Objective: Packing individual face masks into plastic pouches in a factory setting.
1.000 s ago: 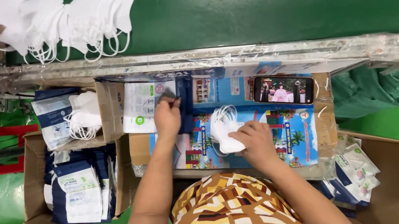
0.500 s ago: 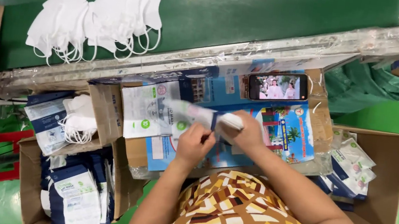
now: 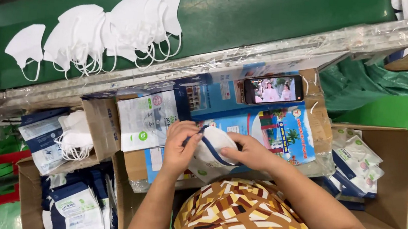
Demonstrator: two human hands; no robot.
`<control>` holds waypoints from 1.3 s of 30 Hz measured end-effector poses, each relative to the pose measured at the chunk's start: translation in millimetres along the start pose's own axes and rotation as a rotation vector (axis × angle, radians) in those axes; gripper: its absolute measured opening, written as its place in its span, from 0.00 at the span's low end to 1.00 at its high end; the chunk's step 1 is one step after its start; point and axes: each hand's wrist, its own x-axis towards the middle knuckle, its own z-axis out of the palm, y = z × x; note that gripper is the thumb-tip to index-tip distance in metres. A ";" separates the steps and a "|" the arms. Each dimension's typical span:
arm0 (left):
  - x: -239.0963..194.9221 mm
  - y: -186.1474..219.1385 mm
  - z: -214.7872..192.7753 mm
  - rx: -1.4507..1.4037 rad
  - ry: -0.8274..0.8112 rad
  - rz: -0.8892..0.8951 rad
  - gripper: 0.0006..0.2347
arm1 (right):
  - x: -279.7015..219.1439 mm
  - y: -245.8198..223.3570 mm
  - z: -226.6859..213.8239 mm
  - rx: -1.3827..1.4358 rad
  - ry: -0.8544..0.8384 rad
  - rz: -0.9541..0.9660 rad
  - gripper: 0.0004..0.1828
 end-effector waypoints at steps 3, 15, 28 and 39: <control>-3.3 2.5 8.1 0.045 -0.027 0.104 0.04 | 5.7 36.8 -10.0 -0.465 -0.149 -0.297 0.10; 0.5 26.5 -3.4 0.080 -0.200 -0.044 0.05 | -12.8 -26.8 4.6 -0.336 -0.028 -0.549 0.23; 5.3 59.9 -0.8 0.199 -0.230 0.092 0.04 | 0.8 1.3 10.4 -0.579 0.168 -0.418 0.09; 4.3 61.4 -9.2 0.031 -0.156 -0.081 0.02 | -11.7 -12.9 -5.0 -0.623 0.081 -0.547 0.10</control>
